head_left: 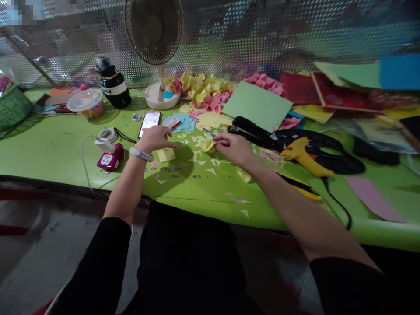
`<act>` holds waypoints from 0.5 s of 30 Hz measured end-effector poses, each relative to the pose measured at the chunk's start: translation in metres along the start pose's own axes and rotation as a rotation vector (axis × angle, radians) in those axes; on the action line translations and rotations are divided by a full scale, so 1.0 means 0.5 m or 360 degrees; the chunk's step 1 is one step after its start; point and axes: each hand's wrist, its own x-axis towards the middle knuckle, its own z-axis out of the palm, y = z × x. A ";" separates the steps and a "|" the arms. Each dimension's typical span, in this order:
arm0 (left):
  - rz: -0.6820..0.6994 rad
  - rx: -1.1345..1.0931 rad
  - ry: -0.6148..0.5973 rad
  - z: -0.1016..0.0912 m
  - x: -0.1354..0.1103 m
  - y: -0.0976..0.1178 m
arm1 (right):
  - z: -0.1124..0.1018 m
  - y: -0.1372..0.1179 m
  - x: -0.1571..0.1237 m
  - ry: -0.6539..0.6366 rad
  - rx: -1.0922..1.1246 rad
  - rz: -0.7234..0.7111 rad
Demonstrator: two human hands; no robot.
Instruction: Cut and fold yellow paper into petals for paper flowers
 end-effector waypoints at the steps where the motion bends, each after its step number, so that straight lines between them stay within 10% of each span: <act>1: -0.0024 0.0067 -0.0090 -0.012 -0.006 -0.005 | 0.001 -0.004 -0.003 -0.0049 -0.0072 0.0022; 8: -0.0116 0.0182 -0.0605 -0.039 -0.023 0.006 | -0.049 -0.022 0.002 -0.0214 -0.0393 -0.0017; 15: -0.0107 0.0011 -0.0646 -0.035 -0.015 0.008 | -0.143 -0.030 0.014 -0.0182 -0.1018 0.0172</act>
